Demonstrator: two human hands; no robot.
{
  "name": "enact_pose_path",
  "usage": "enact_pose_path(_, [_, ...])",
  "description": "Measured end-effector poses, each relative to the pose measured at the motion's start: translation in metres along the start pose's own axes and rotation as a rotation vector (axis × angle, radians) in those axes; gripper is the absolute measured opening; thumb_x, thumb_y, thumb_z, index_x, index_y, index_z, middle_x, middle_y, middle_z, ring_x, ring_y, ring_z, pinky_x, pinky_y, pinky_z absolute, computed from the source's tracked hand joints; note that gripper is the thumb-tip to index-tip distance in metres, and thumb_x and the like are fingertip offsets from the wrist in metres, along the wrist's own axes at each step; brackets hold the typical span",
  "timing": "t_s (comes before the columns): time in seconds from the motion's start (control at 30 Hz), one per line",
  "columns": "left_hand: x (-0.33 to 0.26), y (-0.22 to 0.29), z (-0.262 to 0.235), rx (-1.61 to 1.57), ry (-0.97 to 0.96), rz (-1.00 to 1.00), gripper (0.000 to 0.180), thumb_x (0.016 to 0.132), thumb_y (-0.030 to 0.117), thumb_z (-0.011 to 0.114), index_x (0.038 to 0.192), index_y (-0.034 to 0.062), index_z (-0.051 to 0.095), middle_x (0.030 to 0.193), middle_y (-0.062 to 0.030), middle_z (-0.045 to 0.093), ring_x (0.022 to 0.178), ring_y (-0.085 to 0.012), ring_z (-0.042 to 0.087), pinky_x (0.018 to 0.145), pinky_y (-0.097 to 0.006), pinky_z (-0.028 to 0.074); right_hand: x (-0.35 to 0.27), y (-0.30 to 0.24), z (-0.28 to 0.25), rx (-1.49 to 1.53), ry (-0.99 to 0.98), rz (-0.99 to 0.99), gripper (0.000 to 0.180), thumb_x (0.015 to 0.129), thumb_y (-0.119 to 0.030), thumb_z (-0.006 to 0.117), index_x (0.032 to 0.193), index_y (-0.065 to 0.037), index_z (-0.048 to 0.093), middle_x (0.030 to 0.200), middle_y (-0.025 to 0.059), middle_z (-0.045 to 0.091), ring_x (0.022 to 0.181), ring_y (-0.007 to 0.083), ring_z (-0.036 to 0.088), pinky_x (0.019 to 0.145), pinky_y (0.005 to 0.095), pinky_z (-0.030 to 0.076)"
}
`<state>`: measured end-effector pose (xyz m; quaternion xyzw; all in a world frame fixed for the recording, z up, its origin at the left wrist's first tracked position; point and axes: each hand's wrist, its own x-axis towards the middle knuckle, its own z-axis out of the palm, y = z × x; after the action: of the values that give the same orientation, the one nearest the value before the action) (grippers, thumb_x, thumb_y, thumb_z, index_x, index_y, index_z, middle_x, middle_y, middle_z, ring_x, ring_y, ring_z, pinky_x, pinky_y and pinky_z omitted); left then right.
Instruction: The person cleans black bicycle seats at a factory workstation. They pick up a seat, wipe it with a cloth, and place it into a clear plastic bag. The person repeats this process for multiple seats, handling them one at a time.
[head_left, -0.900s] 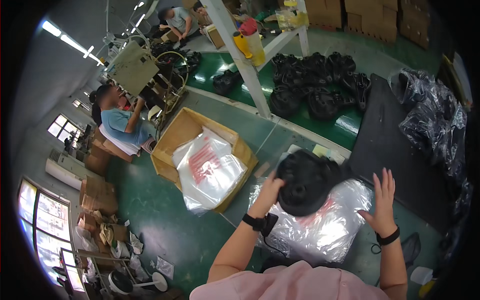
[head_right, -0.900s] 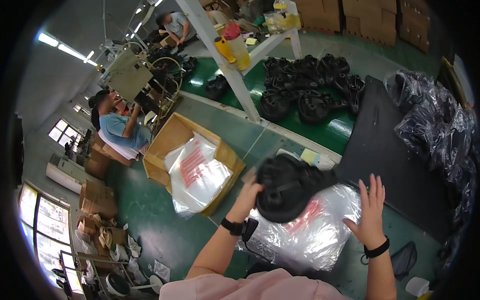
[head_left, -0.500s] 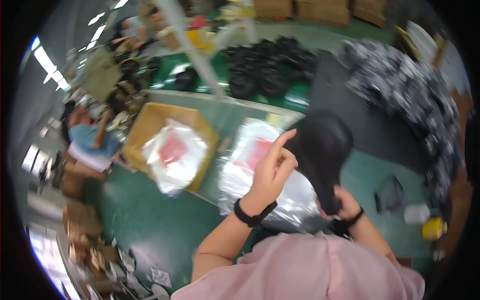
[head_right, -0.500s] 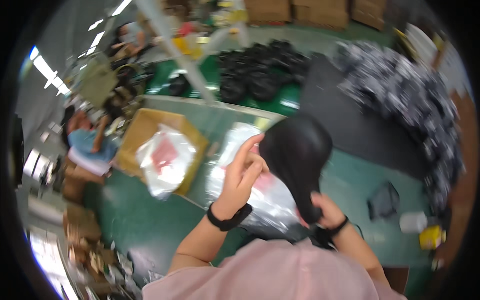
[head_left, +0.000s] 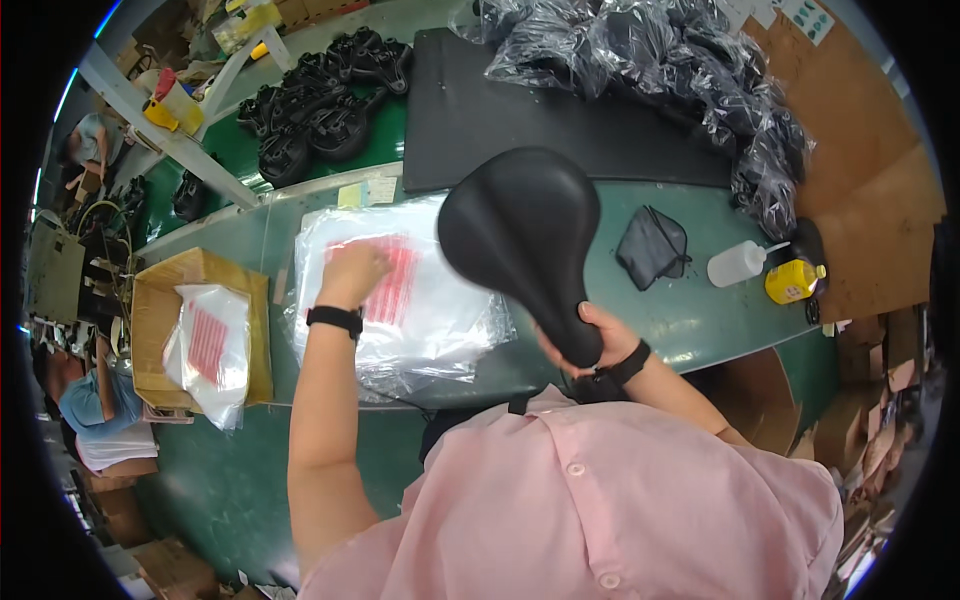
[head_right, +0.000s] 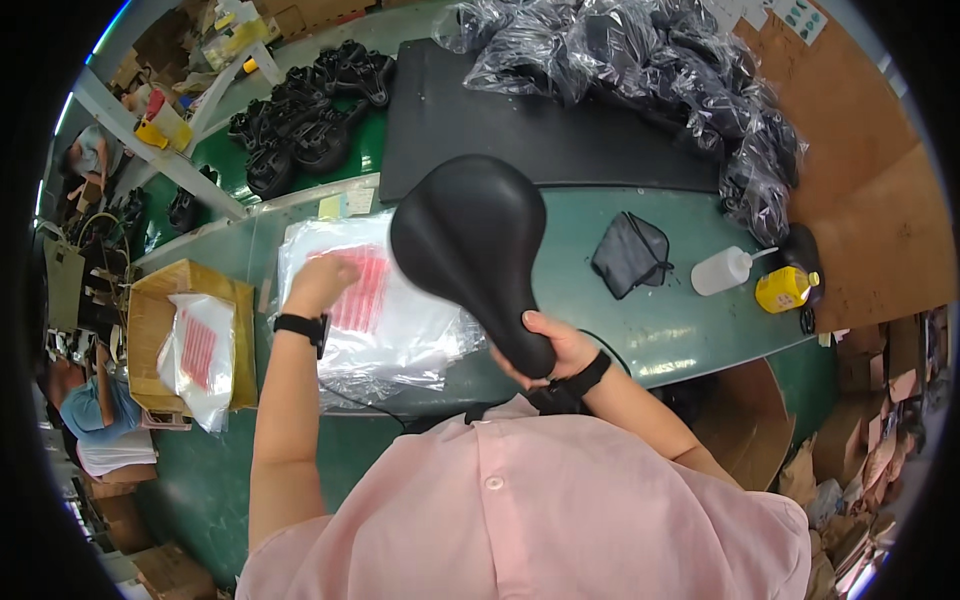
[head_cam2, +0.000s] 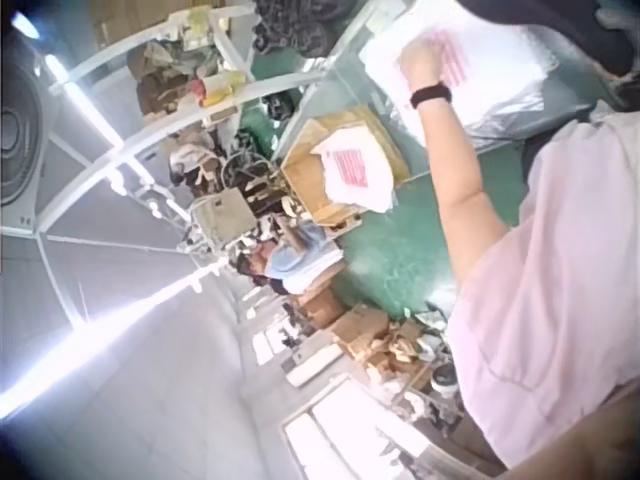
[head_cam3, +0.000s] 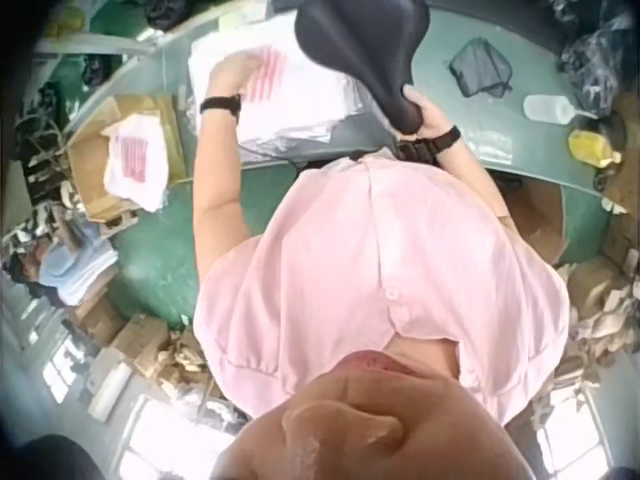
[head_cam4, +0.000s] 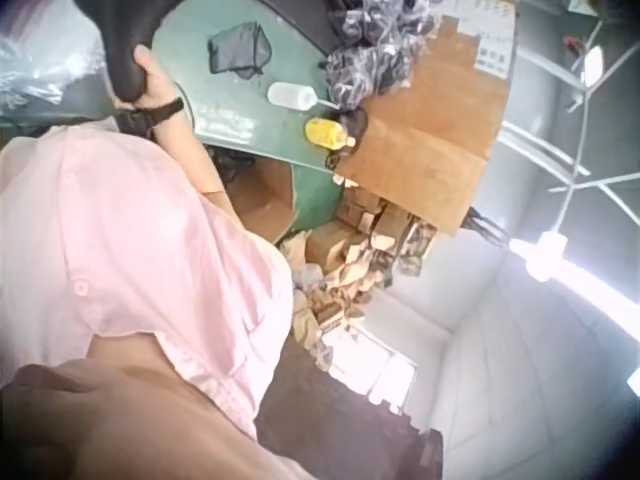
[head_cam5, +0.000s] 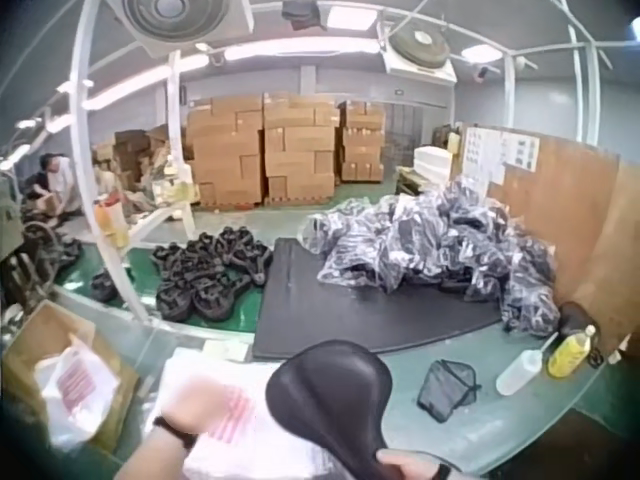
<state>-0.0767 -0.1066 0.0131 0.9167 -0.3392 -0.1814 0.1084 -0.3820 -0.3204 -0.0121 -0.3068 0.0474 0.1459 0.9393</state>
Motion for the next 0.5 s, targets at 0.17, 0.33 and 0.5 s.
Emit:
enact_pose_path(0.17, [-0.033, 0.010, 0.147, -0.273, 0.417, 0.223, 0.039, 0.082, 0.026, 0.068, 0.113, 0.0020, 0.062, 0.109, -0.0173, 0.064, 0.102, -0.0351, 0.058, 0.090, -0.043, 0.045, -0.013, -0.025, -0.050, -1.255, 0.899, -0.324, 0.080, 0.070, -0.033, 0.078, 0.128, 0.007, 0.041, 0.104, 0.0240, 0.063, 0.091, 0.0333, 0.065, 0.076, 0.0367, 0.051])
enact_pose_path(0.33, [-0.044, 0.076, 0.192, 0.022, 0.266, 0.074, 0.058, 0.078, 0.024, 0.069, 0.128, 0.0040, 0.049, 0.121, -0.0174, 0.051, 0.106, -0.0368, 0.049, 0.085, -0.043, 0.046, -0.018, -0.004, -0.093, -1.640, 1.192, -0.141, 0.074, 0.065, -0.030, 0.080, 0.119, 0.001, 0.042, 0.101, 0.0250, 0.062, 0.093, 0.0429, 0.060, 0.079, 0.0443, 0.048])
enact_pose_path(0.5, [0.006, 0.033, 0.214, -0.188, 0.268, 0.141, 0.031, 0.071, 0.017, 0.073, 0.094, -0.0010, 0.062, 0.074, -0.0131, 0.058, 0.064, -0.0275, 0.056, 0.063, -0.040, 0.047, -0.001, 0.025, -0.094, -1.599, 1.136, -0.030, 0.075, 0.063, -0.029, 0.082, 0.118, -0.002, 0.039, 0.103, 0.0262, 0.058, 0.095, 0.0434, 0.058, 0.080, 0.0460, 0.049])
